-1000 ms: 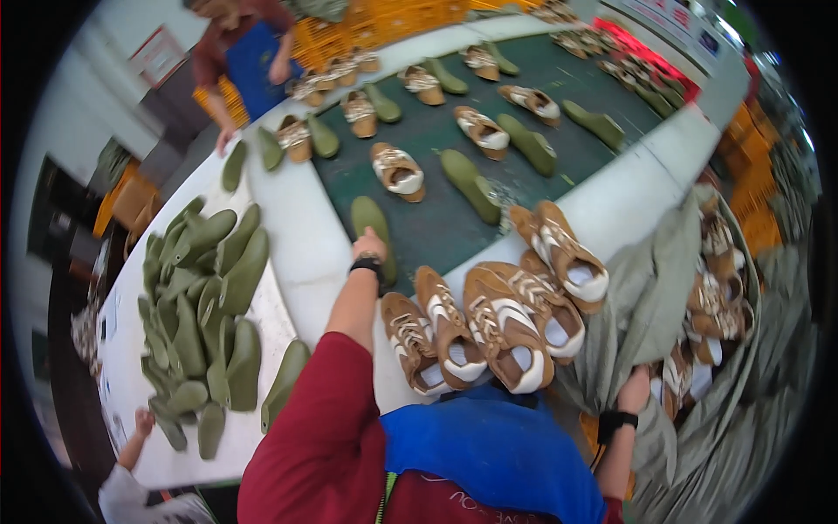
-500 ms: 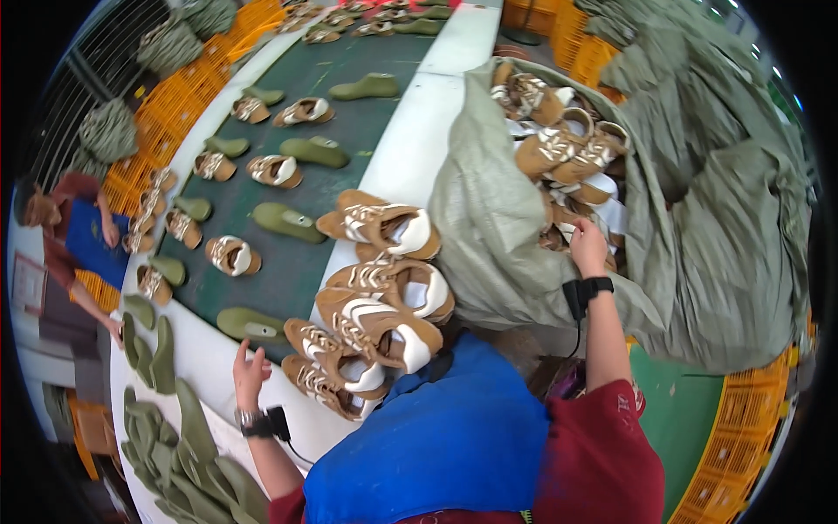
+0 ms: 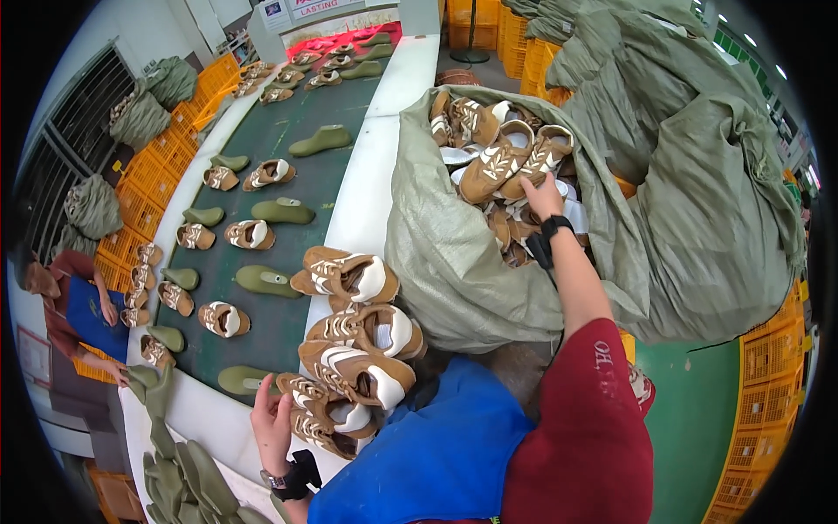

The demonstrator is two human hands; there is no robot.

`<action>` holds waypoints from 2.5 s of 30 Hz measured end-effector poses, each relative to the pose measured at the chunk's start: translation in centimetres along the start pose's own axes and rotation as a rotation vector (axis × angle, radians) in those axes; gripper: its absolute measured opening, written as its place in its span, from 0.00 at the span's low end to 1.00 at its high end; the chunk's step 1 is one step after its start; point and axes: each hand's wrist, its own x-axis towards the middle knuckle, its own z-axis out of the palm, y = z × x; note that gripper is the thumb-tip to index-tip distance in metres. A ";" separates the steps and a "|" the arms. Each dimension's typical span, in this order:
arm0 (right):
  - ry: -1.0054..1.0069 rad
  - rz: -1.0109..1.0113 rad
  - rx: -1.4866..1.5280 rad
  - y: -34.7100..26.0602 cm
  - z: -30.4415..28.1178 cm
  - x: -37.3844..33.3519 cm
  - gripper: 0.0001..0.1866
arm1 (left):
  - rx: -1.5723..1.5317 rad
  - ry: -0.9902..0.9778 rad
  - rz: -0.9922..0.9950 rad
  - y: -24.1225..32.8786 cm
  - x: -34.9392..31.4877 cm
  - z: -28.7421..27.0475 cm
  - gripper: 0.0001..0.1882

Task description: The recorder is sorting shoe uppers and insoles from a large bag and staging them on a workbench next to shoe lasts.

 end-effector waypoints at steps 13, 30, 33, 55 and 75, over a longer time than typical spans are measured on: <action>-0.256 0.121 1.351 -2.6 -6.0 -4.1 0.18 | -0.009 -0.049 0.021 3.8 -2.1 1.8 0.21; -1.579 -0.407 0.894 -23.6 -10.3 -19.3 0.18 | -0.751 -0.746 0.087 4.0 -2.9 1.6 0.37; -1.331 -0.547 0.791 -24.8 -9.0 -21.0 0.18 | -0.933 -0.636 -0.164 3.8 -3.9 2.5 0.32; -0.771 -1.070 0.805 -25.4 -12.2 -33.9 0.13 | -0.377 0.272 0.241 1.6 -4.0 2.2 0.13; -0.649 -0.913 0.756 -26.3 -11.8 -35.3 0.17 | -0.384 0.236 0.272 0.3 -6.3 0.0 0.29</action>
